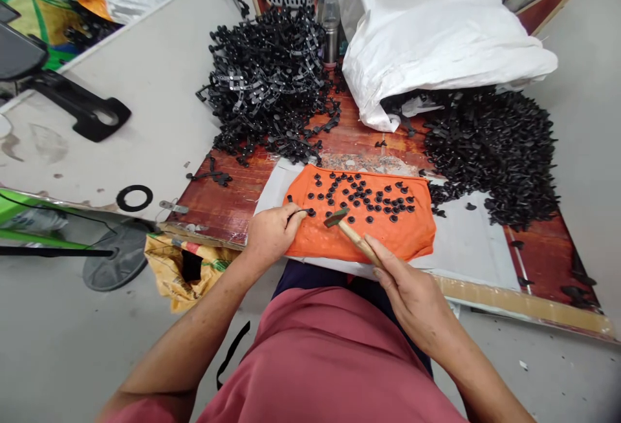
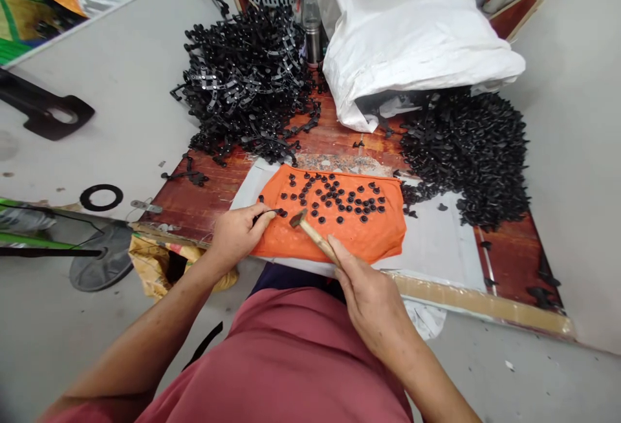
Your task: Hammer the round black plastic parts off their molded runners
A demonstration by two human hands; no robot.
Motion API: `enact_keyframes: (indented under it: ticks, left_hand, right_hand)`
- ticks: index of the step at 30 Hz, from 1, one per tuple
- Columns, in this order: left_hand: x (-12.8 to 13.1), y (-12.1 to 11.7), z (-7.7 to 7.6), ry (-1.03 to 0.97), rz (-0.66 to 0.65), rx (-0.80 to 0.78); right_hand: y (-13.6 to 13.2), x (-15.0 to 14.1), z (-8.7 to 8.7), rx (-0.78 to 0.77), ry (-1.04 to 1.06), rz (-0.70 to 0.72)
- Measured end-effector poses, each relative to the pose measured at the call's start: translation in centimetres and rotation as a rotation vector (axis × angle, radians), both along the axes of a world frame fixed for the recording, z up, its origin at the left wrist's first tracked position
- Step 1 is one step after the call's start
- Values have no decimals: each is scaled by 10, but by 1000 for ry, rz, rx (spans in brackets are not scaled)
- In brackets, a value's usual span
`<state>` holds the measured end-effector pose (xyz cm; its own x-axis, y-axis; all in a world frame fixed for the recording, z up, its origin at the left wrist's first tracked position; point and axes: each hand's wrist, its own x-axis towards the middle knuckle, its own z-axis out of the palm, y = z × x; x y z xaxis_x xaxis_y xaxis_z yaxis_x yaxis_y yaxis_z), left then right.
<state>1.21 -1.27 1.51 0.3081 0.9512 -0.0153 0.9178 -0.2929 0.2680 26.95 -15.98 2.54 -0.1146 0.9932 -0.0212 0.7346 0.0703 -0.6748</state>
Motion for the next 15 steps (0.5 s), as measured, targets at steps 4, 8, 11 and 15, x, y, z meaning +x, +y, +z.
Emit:
enact_keyframes:
  ticks: [4,8,11,15]
  left_hand:
    - [0,0,0,-3,-7,-3]
    - [1,0,-1,1,-7,-16]
    - [2,0,-2,18,-8,-15]
    - [2,0,-3,-2,-14,-15]
  right_hand:
    - [18,-9,18,201,-73,6]
    - [31,-22,13,233,-283,14]
    - [36,-27,4,153,-410,66]
    - [35,-29,1,250,-330,16]
